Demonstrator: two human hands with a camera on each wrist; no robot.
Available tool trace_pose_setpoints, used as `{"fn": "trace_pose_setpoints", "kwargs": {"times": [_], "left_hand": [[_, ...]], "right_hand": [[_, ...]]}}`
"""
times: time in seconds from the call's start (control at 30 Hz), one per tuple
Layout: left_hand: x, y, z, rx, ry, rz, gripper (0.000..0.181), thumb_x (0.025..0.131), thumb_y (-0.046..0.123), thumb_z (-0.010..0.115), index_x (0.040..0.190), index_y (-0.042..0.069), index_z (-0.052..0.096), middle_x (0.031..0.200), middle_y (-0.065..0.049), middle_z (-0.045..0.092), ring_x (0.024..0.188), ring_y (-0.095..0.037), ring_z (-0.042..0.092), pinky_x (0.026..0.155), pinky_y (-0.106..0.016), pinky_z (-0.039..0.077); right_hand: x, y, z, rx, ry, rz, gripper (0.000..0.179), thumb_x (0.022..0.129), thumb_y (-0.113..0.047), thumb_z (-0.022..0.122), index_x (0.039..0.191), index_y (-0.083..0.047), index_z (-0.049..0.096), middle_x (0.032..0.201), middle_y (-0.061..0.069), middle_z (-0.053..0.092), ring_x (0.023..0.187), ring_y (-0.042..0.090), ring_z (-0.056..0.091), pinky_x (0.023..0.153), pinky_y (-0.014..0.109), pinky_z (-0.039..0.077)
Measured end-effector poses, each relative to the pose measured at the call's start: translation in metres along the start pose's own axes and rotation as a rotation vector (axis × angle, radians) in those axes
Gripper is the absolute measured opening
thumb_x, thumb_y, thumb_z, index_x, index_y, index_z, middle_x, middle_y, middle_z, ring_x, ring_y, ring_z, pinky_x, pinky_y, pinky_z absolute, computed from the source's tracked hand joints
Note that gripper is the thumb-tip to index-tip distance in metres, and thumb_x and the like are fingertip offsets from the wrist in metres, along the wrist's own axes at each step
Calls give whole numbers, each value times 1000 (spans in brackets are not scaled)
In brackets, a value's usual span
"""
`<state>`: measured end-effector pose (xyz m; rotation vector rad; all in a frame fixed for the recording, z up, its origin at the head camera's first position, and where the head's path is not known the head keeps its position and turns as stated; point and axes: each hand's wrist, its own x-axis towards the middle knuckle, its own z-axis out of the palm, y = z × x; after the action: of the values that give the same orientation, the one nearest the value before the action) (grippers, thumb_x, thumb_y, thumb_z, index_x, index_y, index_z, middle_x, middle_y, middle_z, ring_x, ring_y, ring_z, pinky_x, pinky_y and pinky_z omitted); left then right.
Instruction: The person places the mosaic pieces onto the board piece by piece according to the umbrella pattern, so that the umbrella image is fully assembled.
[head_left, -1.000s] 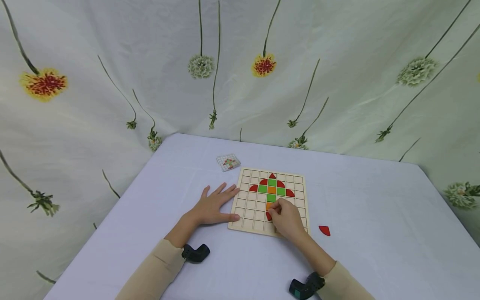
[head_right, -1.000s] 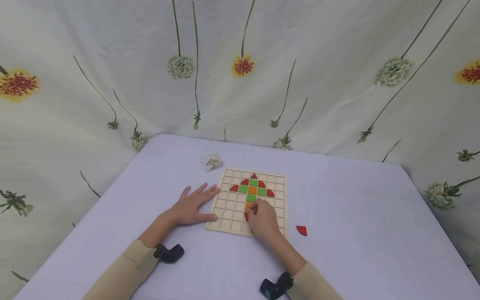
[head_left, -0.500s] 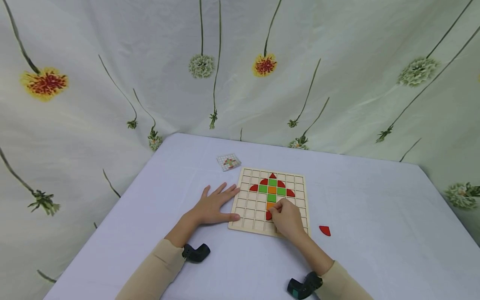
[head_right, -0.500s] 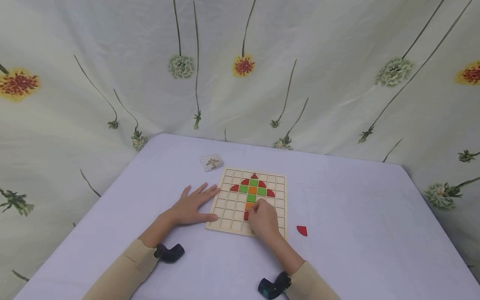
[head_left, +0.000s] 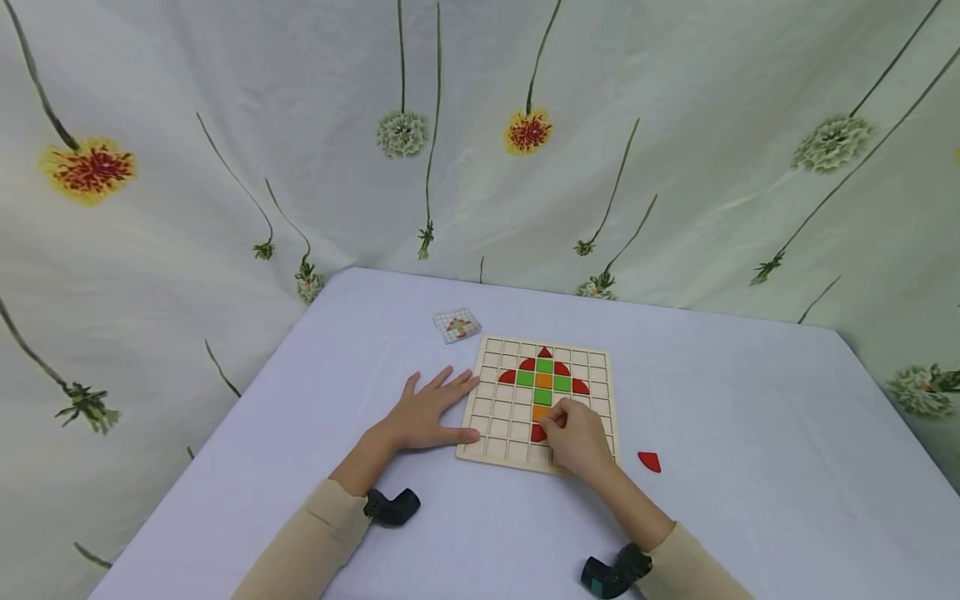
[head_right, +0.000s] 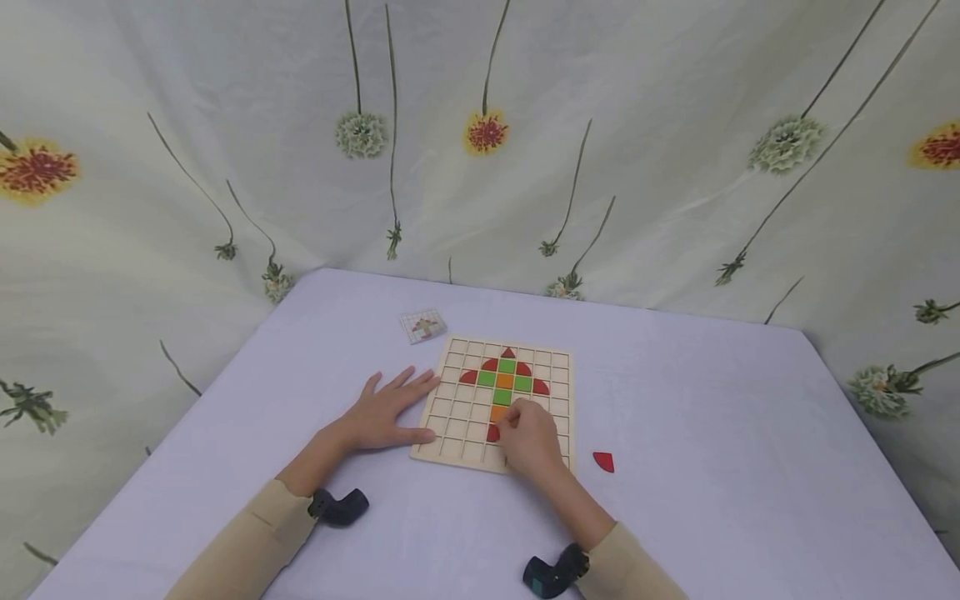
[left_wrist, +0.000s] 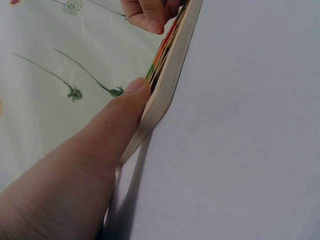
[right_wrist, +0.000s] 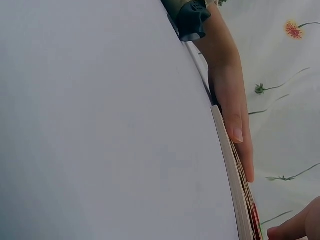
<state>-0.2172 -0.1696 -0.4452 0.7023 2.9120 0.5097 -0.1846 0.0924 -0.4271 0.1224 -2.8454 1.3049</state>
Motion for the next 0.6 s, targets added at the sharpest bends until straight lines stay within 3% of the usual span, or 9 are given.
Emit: {"fn": "trace_pose_setpoints", "kwargs": {"times": [0.6], "left_hand": [[0,-1,2,3,10,-5,94,80,76,54,155,24,30,160,3,23,149,-27,8,110,-64,-3]], "right_hand": [[-4,45,-57,18,-30,18,7,90,-9,67,86,-5,64,72,2,56,69,17,49,57,26,41]]}}
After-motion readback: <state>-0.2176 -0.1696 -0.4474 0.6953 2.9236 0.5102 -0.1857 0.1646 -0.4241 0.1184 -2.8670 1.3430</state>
